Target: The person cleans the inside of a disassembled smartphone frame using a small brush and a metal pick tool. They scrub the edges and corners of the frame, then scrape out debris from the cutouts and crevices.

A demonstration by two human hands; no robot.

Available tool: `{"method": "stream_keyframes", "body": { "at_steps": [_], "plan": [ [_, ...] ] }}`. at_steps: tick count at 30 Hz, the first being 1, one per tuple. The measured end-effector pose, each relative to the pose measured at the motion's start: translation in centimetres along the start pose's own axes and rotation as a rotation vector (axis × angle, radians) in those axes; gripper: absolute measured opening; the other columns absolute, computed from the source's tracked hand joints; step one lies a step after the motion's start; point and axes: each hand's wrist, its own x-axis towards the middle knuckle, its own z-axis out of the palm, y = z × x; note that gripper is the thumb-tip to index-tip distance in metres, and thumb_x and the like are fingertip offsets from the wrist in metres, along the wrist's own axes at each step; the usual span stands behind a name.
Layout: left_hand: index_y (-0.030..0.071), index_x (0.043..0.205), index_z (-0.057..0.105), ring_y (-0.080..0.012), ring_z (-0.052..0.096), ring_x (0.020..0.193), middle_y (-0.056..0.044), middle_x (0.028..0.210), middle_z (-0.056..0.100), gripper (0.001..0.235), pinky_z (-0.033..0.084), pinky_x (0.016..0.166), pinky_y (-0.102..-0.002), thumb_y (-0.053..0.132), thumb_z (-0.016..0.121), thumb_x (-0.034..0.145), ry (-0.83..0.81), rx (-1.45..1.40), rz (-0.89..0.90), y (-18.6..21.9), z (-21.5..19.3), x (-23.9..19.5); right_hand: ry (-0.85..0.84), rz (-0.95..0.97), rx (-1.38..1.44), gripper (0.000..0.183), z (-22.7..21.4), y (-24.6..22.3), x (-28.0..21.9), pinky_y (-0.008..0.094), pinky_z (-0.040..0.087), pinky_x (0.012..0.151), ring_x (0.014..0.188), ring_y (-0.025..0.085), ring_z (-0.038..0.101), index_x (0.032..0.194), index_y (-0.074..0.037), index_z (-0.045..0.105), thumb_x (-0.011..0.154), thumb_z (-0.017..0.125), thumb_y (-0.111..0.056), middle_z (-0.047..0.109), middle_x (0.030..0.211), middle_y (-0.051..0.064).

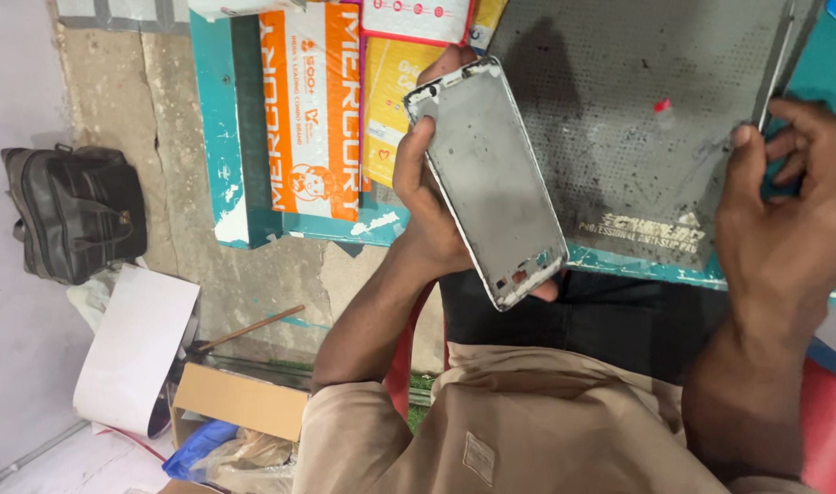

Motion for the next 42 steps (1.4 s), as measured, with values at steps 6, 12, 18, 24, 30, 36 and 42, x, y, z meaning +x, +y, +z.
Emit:
{"method": "stream_keyframes", "body": {
  "at_steps": [6,12,18,24,30,36,42],
  "plan": [
    [0.031,0.164,0.005,-0.0405,0.03,0.152,-0.027,0.166,0.017,0.158,0.03,0.123,-0.05,0.059,0.101,0.042,0.031,-0.051,0.0,-0.3,0.1,-0.1,-0.019,0.055,0.026,0.028,0.5,0.5,-0.7,0.024,0.049,0.073,0.082,0.013,0.053,0.133,0.001,0.065,0.105,0.068,0.002,0.064,0.101,0.008],
    [0.034,0.164,0.006,-0.0388,0.032,0.153,-0.024,0.167,0.019,0.154,0.032,0.122,-0.049,0.063,0.098,0.044,0.049,-0.089,-0.01,-0.7,0.1,-0.6,-0.026,0.031,-0.005,0.028,0.4,0.1,-0.5,0.023,0.047,0.071,0.082,0.013,0.054,0.133,0.002,0.064,0.105,0.068,0.002,0.065,0.103,0.01],
    [0.035,0.164,0.007,-0.0397,0.032,0.152,-0.024,0.166,0.019,0.153,0.032,0.121,-0.05,0.063,0.097,0.044,0.05,-0.084,-0.002,-0.7,0.1,-0.8,-0.049,0.048,0.067,0.028,0.6,0.6,-0.8,0.021,0.048,0.073,0.082,0.011,0.051,0.136,0.002,0.062,0.108,0.065,0.003,0.061,0.107,0.009],
    [0.039,0.165,0.007,-0.0335,0.033,0.153,-0.018,0.169,0.021,0.142,0.033,0.123,-0.045,0.05,0.097,0.057,0.04,-0.139,-0.028,-1.1,0.0,-1.6,-0.065,0.181,0.162,0.03,0.7,0.8,-1.2,0.02,0.046,0.073,0.083,0.009,0.05,0.138,-0.001,0.063,0.109,0.064,-0.001,0.06,0.107,0.007],
    [0.034,0.165,-0.001,-0.036,0.032,0.157,-0.021,0.166,0.021,0.128,0.034,0.127,-0.05,0.044,0.091,0.077,0.006,-0.159,0.024,-1.1,-0.4,-1.7,-0.05,0.155,0.039,0.027,1.1,1.2,-1.5,0.025,0.044,0.071,0.079,0.013,0.047,0.135,-0.002,0.066,0.109,0.064,-0.007,0.058,0.101,0.007],
    [0.032,0.167,-0.002,-0.0269,0.031,0.154,-0.015,0.171,0.023,0.101,0.032,0.127,-0.043,0.036,0.074,0.1,0.015,-0.526,-0.188,0.0,-0.2,-0.7,-0.044,0.121,-0.05,0.019,2.8,4.7,-3.0,0.024,0.049,0.067,0.076,0.014,0.061,0.125,0.001,0.065,0.112,0.061,-0.012,0.067,0.097,0.009],
    [-0.002,0.156,0.031,-0.0238,0.042,0.145,-0.017,0.155,0.044,0.065,0.034,0.126,-0.039,0.055,0.03,0.125,0.317,-1.524,-0.988,-0.2,1.3,-0.3,-0.055,0.134,0.156,0.017,4.4,7.1,-4.0,0.019,0.061,0.079,0.096,0.014,0.079,0.118,0.002,0.059,0.117,0.052,-0.013,0.075,0.103,0.012]
  ]
}}
